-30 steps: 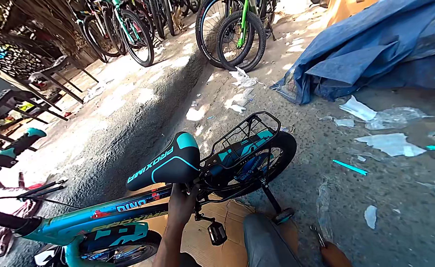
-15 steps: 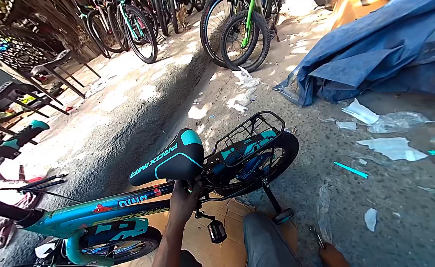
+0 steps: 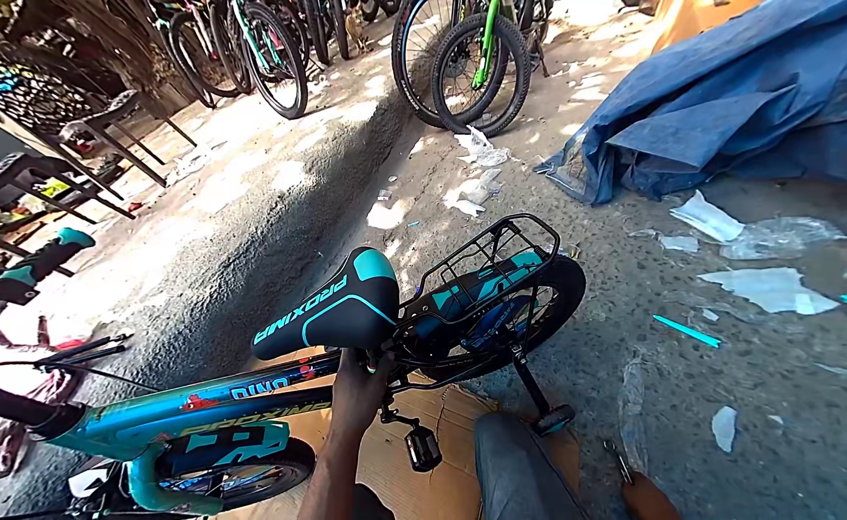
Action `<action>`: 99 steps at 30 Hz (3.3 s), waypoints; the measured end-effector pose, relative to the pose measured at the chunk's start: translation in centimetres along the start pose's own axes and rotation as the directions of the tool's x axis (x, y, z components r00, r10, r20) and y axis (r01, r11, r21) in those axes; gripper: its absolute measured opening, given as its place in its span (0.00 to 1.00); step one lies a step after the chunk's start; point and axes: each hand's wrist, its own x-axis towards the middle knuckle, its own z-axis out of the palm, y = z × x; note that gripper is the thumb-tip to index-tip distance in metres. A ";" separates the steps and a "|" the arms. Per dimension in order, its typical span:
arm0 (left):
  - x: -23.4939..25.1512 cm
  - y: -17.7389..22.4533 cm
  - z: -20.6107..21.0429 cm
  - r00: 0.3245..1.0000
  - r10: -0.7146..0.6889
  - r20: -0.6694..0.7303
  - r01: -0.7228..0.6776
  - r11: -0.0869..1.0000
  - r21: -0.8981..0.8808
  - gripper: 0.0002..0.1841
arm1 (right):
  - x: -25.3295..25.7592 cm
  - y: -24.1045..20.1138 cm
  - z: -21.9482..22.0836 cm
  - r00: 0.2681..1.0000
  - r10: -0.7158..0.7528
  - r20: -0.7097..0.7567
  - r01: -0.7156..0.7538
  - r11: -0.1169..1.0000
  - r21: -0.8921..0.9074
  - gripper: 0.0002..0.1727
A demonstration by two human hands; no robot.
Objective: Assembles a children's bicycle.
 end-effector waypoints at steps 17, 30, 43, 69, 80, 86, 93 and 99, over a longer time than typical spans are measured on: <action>0.1 -0.1 0.1 1.000 -0.004 -0.001 0.004 1.000 -0.007 0.33 | 0.2 -0.2 0.0 1.000 0.014 0.004 -0.014 1.000 -0.025 0.26; 0.1 0.0 -0.1 1.000 0.016 0.024 -0.016 1.000 -0.016 0.34 | -1.7 -2.8 -1.5 0.998 -0.002 0.060 0.020 0.955 -0.296 0.31; 0.2 -0.3 0.0 0.999 0.044 0.023 -0.042 0.995 -0.092 0.36 | -7.4 -23.6 -6.8 0.890 -0.456 0.025 0.350 0.715 0.605 0.29; 0.3 -0.4 0.4 0.998 0.023 0.056 -0.020 0.998 -0.054 0.44 | -9.4 -26.2 -5.9 0.778 -0.444 -0.444 0.431 0.892 -0.136 0.21; 0.3 -0.7 0.3 0.998 0.042 0.053 -0.038 0.996 -0.075 0.43 | -9.3 -27.9 -3.7 0.978 -0.206 -0.032 -0.004 -0.171 0.985 0.16; 0.2 -0.8 0.2 0.998 0.030 0.064 -0.026 0.998 -0.064 0.42 | -8.4 -27.5 -3.0 0.975 -0.217 -0.044 -0.017 -0.272 0.962 0.17; 0.4 -1.1 0.3 0.997 0.028 0.068 -0.023 0.997 -0.074 0.40 | -8.6 -27.4 -3.3 0.970 -0.235 -0.056 -0.002 -0.242 0.970 0.14; 0.1 -0.7 0.0 0.995 0.004 0.097 0.001 0.999 -0.053 0.41 | -8.4 -26.6 -3.8 0.978 -0.186 -0.097 0.105 0.030 0.994 0.09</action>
